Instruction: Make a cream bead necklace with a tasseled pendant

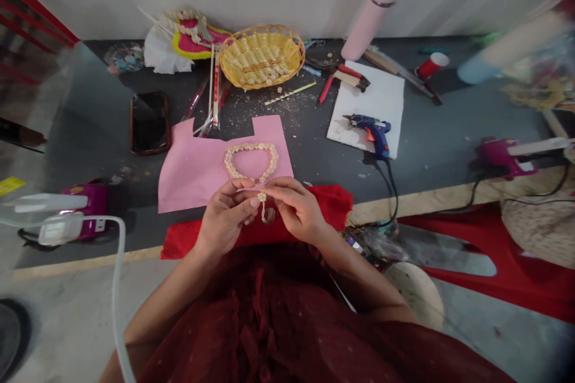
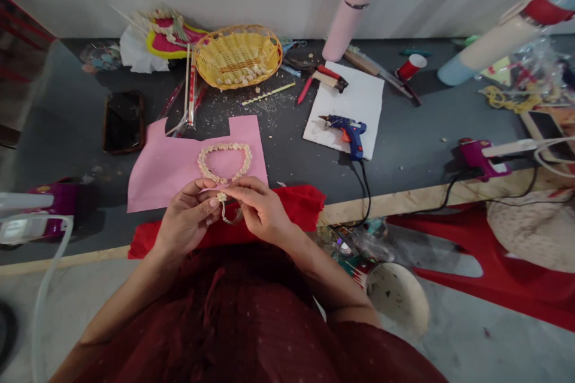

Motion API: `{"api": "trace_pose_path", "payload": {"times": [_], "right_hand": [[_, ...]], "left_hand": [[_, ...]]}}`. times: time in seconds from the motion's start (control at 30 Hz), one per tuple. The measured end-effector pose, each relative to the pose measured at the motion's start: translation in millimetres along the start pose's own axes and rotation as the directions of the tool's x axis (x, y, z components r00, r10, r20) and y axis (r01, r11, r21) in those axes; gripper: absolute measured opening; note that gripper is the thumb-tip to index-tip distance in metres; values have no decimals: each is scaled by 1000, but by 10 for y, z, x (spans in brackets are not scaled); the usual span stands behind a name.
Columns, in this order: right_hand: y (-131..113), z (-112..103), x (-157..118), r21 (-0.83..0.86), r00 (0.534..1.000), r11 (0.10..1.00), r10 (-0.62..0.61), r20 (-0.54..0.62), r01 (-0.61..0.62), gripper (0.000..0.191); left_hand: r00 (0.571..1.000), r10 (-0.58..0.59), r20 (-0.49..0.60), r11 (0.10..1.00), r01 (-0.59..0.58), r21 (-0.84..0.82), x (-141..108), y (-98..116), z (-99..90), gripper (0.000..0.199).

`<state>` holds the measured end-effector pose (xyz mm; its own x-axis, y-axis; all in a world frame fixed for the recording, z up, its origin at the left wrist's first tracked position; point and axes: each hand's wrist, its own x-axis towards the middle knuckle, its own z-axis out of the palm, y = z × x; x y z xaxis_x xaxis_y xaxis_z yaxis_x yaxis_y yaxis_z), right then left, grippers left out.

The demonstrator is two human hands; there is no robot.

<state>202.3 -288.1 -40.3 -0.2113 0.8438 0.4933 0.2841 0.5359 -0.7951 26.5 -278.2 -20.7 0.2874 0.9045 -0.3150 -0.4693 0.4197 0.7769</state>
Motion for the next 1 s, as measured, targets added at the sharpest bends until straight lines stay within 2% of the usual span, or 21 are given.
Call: {"api": "trace_pose_path", "payload": {"times": [0.23, 0.4, 0.63, 0.83, 1.0], "right_hand": [[-5, -5, -22, -34, 1000, 999, -12, -2, 12, 47], [-31, -8, -16, 44, 997, 996, 81, 14, -82, 38], [-44, -2, -45, 191, 981, 963, 193, 5, -190, 30], [-66, 20, -55, 89, 992, 989, 120, -37, -117, 30], [-93, 29, -67, -55, 998, 998, 22, -52, -25, 35]], "left_hand": [[1000, 18, -10, 1000, -18, -1, 0, -26, -3, 30], [997, 73, 0, 996, -73, 57, 0, -34, -14, 25], [988, 146, -54, 974, -134, 181, -4, -71, -71, 27], [986, 149, -71, 966, -130, 224, -9, -85, -76, 20], [976, 205, -74, 933, -172, 315, -7, -96, -92, 17]]}}
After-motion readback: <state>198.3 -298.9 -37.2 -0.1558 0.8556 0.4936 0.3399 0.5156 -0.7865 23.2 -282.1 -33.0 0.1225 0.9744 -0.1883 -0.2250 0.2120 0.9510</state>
